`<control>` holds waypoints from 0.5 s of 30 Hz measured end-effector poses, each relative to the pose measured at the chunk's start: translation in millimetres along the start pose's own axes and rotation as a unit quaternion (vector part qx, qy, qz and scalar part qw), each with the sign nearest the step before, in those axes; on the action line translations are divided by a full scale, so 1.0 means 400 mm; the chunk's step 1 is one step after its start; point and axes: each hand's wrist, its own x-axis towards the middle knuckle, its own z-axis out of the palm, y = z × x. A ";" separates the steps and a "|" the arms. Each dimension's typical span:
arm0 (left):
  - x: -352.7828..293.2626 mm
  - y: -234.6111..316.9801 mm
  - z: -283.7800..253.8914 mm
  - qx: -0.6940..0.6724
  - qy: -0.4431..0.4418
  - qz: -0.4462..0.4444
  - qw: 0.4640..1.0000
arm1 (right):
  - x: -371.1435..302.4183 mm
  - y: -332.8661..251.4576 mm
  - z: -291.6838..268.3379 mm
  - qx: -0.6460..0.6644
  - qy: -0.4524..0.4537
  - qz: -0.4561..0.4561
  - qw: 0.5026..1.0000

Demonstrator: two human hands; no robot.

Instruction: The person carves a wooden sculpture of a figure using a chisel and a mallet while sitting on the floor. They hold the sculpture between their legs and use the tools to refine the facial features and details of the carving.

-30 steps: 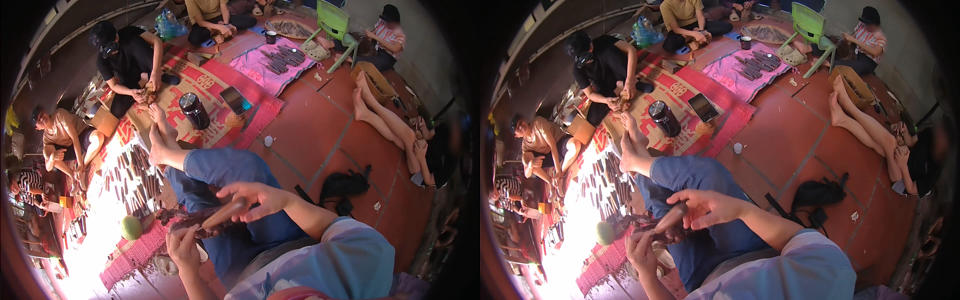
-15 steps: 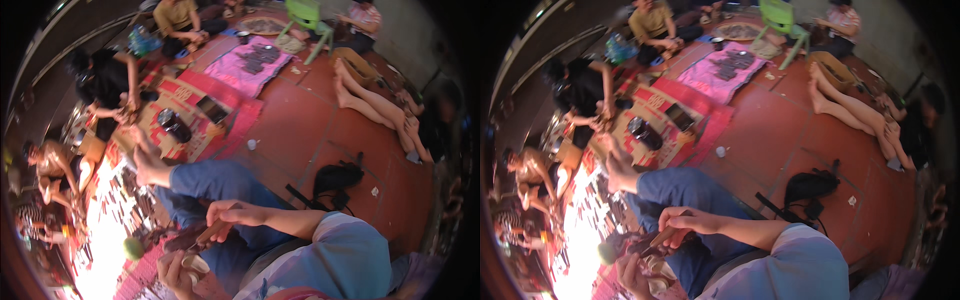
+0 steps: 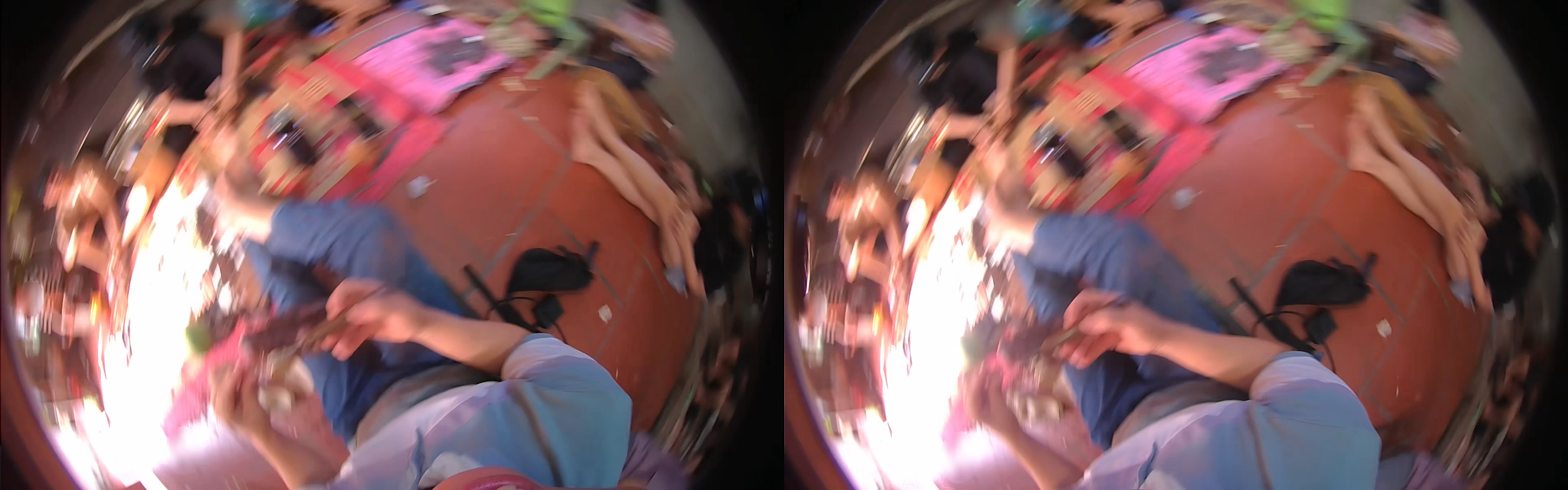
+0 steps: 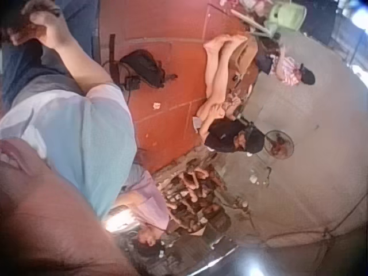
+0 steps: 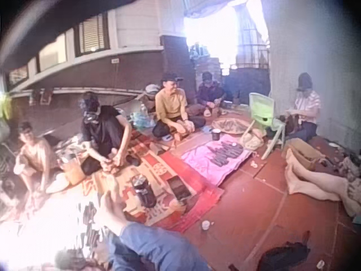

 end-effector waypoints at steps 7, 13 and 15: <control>-0.084 -0.063 -0.011 -0.185 0.223 -0.275 0.916 | -0.044 0.099 -0.012 -0.254 0.023 -0.159 0.954; -0.220 -0.114 0.062 -0.490 0.099 -0.358 0.789 | -0.060 0.138 -0.068 -0.510 -0.056 -0.254 0.820; -0.236 -0.104 0.099 -0.510 0.041 -0.370 0.776 | -0.055 0.148 -0.070 -0.535 -0.059 -0.248 0.805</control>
